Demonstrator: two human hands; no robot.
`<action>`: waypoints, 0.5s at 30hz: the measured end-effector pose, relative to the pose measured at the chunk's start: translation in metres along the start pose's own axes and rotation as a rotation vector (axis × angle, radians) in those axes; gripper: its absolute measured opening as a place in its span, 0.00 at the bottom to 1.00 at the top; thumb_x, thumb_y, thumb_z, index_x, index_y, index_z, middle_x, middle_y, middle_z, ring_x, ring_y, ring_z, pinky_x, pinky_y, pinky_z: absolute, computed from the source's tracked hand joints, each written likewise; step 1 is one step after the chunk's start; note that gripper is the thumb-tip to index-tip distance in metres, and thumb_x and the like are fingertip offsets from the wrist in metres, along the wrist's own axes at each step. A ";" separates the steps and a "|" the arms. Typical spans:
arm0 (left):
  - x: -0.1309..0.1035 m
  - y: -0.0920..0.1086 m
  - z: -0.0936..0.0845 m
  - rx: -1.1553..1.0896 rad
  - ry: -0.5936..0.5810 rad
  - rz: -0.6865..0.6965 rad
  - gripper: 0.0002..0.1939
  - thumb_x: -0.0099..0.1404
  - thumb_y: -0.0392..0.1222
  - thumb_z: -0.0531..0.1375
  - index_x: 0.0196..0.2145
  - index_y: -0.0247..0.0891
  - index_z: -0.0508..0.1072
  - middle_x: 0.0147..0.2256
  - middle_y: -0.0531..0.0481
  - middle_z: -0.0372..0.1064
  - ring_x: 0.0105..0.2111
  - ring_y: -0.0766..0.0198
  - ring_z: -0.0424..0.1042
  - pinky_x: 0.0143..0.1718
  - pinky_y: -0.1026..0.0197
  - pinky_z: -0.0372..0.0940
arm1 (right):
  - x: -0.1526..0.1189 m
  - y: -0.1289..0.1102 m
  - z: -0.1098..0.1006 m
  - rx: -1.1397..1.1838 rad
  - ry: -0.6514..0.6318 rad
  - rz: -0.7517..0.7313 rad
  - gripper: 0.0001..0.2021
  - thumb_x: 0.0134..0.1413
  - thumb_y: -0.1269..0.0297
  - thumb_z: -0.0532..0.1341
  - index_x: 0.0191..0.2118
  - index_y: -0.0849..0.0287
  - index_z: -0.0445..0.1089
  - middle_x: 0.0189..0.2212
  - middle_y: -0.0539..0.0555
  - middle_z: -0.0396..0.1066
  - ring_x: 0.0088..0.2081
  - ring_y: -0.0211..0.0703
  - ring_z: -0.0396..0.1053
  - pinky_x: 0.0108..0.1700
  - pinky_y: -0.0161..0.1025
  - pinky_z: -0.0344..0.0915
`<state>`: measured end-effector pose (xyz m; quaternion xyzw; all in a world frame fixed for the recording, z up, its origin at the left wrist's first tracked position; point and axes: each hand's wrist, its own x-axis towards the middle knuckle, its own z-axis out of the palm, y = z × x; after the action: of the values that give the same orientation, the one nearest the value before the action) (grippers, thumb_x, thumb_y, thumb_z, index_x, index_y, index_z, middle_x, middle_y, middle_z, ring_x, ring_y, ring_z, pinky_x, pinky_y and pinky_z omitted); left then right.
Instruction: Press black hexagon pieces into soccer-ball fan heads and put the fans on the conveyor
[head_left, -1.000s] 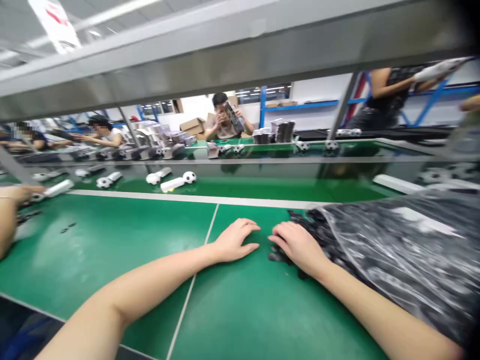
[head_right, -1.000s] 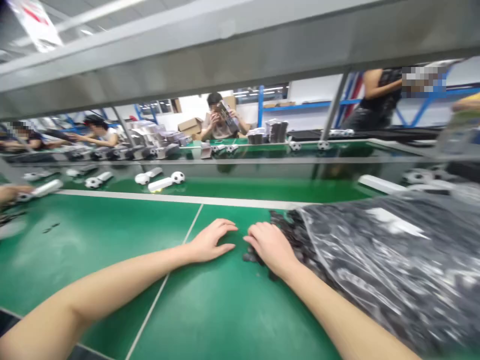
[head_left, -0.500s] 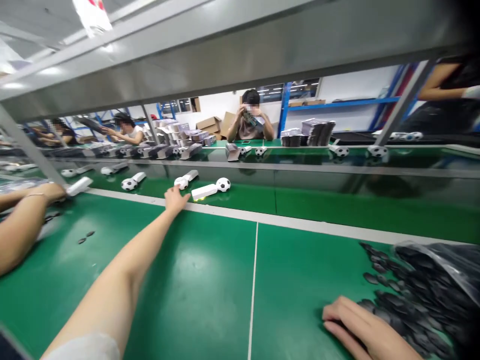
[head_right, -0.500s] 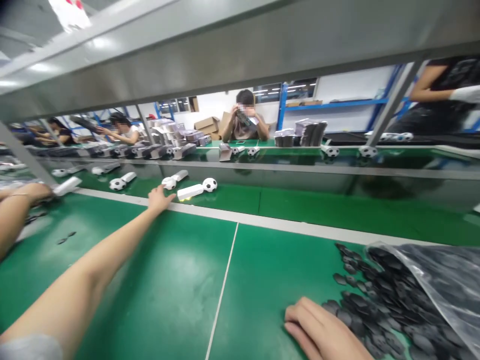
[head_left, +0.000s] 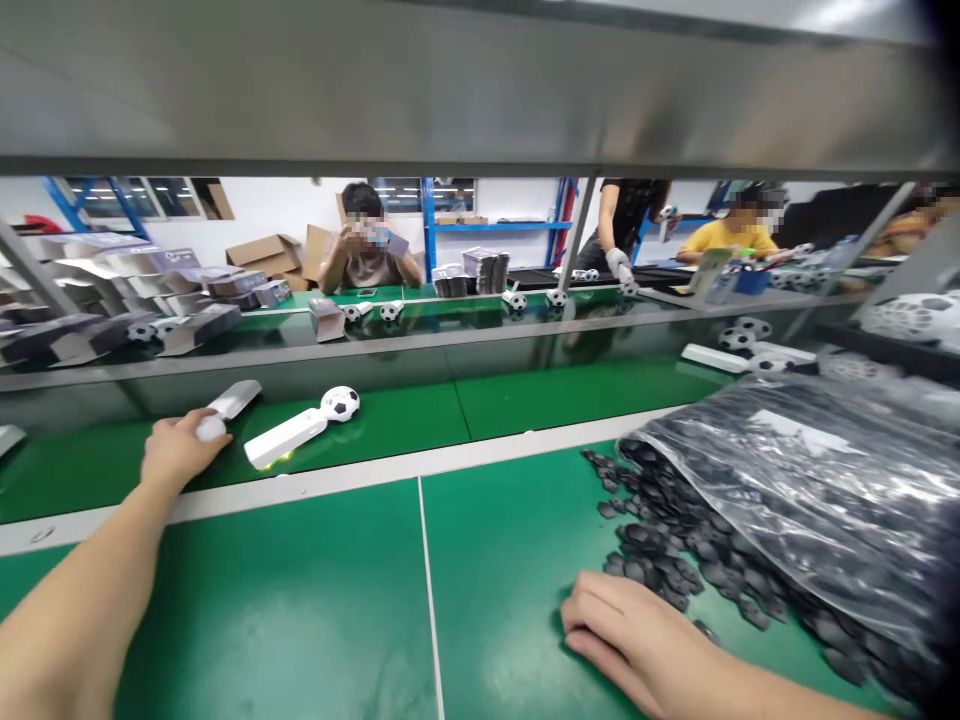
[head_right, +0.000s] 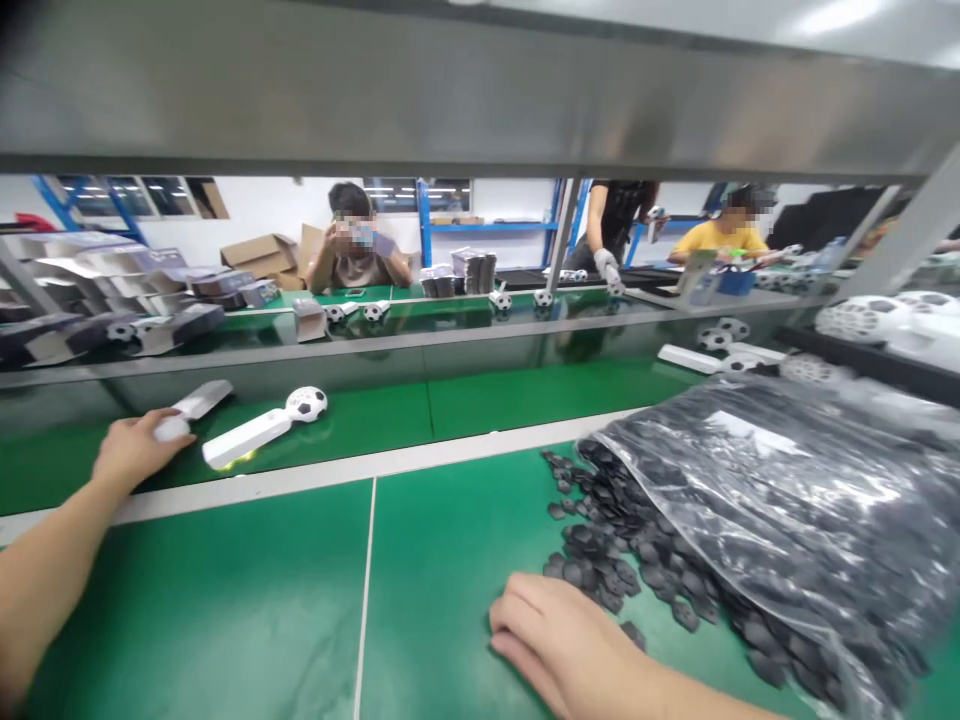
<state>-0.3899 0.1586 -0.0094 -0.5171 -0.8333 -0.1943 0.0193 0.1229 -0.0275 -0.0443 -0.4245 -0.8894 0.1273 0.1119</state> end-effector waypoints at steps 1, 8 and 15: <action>-0.005 0.000 -0.003 0.006 0.001 0.005 0.25 0.55 0.59 0.51 0.48 0.47 0.62 0.38 0.48 0.58 0.43 0.49 0.63 0.39 0.52 0.63 | 0.000 0.000 0.000 -0.004 -0.001 -0.001 0.08 0.59 0.65 0.47 0.36 0.54 0.63 0.30 0.52 0.66 0.32 0.39 0.64 0.34 0.36 0.62; -0.097 0.023 -0.060 -0.375 -0.102 -0.171 0.26 0.54 0.65 0.50 0.42 0.44 0.63 0.37 0.49 0.64 0.32 0.61 0.66 0.23 0.66 0.63 | 0.000 0.000 -0.002 0.039 0.030 -0.025 0.10 0.59 0.62 0.48 0.36 0.57 0.65 0.31 0.52 0.66 0.33 0.38 0.64 0.35 0.35 0.60; -0.233 0.067 -0.047 -0.126 -0.273 0.415 0.31 0.50 0.57 0.58 0.49 0.39 0.62 0.48 0.43 0.58 0.47 0.52 0.63 0.46 0.56 0.62 | 0.018 0.010 -0.004 0.266 0.127 -0.069 0.08 0.57 0.63 0.52 0.33 0.58 0.68 0.31 0.51 0.69 0.35 0.37 0.66 0.39 0.33 0.62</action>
<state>-0.2316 -0.0306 0.0003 -0.6986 -0.6906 -0.1661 -0.0861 0.1202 -0.0069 -0.0424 -0.3825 -0.8697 0.2131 0.2277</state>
